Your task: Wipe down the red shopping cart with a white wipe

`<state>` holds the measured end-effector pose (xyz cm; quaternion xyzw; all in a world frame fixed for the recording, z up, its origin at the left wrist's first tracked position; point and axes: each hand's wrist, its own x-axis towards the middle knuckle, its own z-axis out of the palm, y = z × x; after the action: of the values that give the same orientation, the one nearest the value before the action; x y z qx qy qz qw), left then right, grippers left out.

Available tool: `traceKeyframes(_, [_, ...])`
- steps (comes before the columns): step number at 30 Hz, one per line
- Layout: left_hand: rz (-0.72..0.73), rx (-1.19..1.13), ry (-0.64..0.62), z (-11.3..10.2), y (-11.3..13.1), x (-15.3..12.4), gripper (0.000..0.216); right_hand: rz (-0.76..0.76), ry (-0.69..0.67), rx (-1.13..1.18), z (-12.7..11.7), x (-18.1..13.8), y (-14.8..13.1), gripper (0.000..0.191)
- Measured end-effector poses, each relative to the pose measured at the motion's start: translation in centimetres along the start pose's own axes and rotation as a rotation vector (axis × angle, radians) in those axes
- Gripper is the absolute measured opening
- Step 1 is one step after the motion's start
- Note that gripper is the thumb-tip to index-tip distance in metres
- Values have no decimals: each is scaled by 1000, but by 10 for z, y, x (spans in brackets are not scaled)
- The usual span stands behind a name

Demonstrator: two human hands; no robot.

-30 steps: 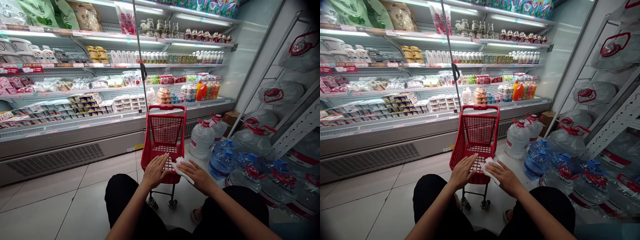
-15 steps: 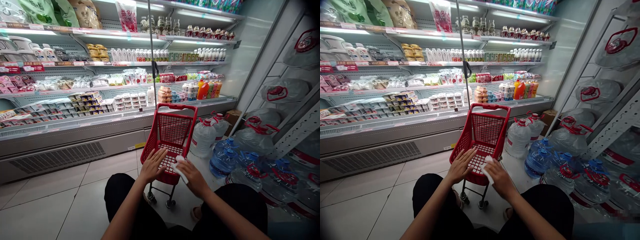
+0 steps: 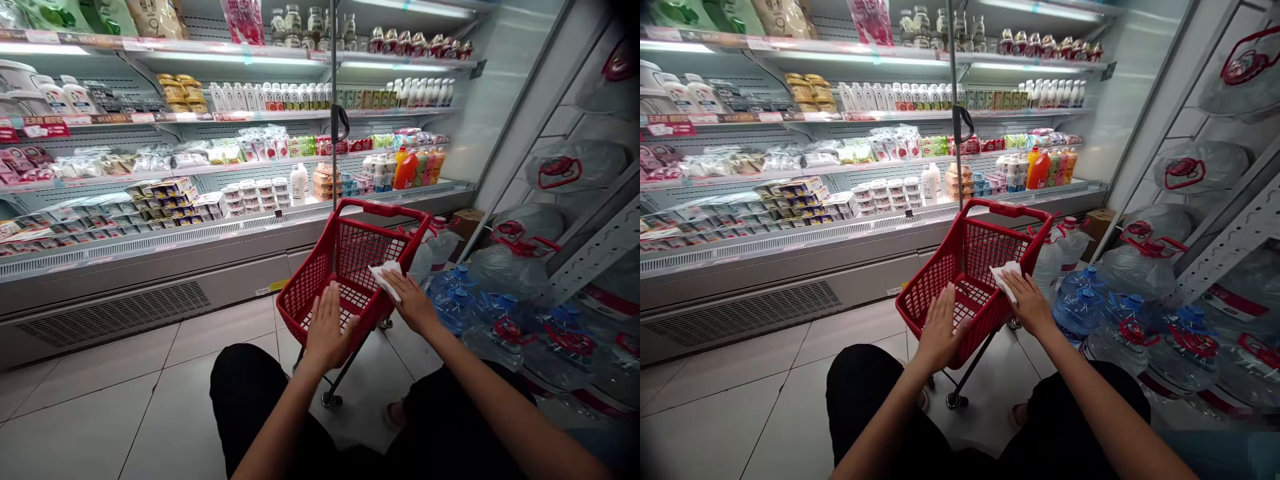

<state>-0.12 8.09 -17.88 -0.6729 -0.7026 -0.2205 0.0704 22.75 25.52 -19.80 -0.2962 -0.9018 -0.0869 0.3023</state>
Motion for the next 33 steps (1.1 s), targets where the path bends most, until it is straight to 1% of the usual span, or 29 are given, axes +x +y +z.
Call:
traceKeyframes(1, [35,-1,0,5,12,-4,83,25,10,0,1,-1,-1,64])
traceKeyframes(2, [61,7,4,9,20,-8,85,36,20,7,2,-4,-7,64])
traceKeyframes(4, [83,36,20,14,29,-13,87,8,21,44,2,-14,-34,65])
traceKeyframes(7, [111,74,39,13,26,-16,88,-86,-12,128,1,-33,-85,70])
traceKeyframes(8, [130,80,38,10,23,-17,88,-116,-26,149,-1,-37,-98,71])
traceKeyframes(9, [147,84,33,7,19,-17,88,-149,-44,159,-2,-39,-105,72])
traceKeyframes(10, [163,87,24,3,14,-17,88,-183,-67,157,-4,-39,-106,73])
traceKeyframes(11, [173,91,13,0,10,-18,88,-212,-90,143,-7,-38,-101,73])
traceKeyframes(13, [179,97,-6,-7,1,-19,87,-217,-103,88,-13,-33,-74,71])
traceKeyframes(14, [174,99,-13,-10,-4,-19,86,-176,-88,52,-17,-29,-55,70])
traceKeyframes(16, [153,104,-19,-14,-14,-20,84,-37,-23,-27,-26,-24,-15,65])
traceKeyframes(18, [122,108,-20,-16,-24,-19,81,74,31,-88,-35,-21,16,61])
traceKeyframes(19, [98,108,-21,-16,-29,-18,79,104,51,-105,-38,-20,24,60])
traceKeyframes(21, [15,101,-32,-15,-35,-13,77,121,80,-111,-39,-20,25,60])
traceKeyframes(23, [-114,83,-52,-12,-38,-3,77,99,89,-86,-32,-20,7,62])
traceKeyframes(25, [-230,63,-77,-9,-39,11,78,58,73,-48,-20,-19,-22,64])
traceKeyframes(26, [-265,55,-88,-8,-38,18,79,33,58,-29,-14,-17,-37,65])
traceKeyframes(28, [-307,46,-104,-5,-37,32,80,-14,25,1,-3,-14,-63,67])
traceKeyframes(30, [-347,50,-98,-3,-35,44,79,-50,1,16,4,-10,-82,70])
traceKeyframes(33, [-366,57,-66,0,-28,58,79,-90,-28,13,8,-3,-93,74])
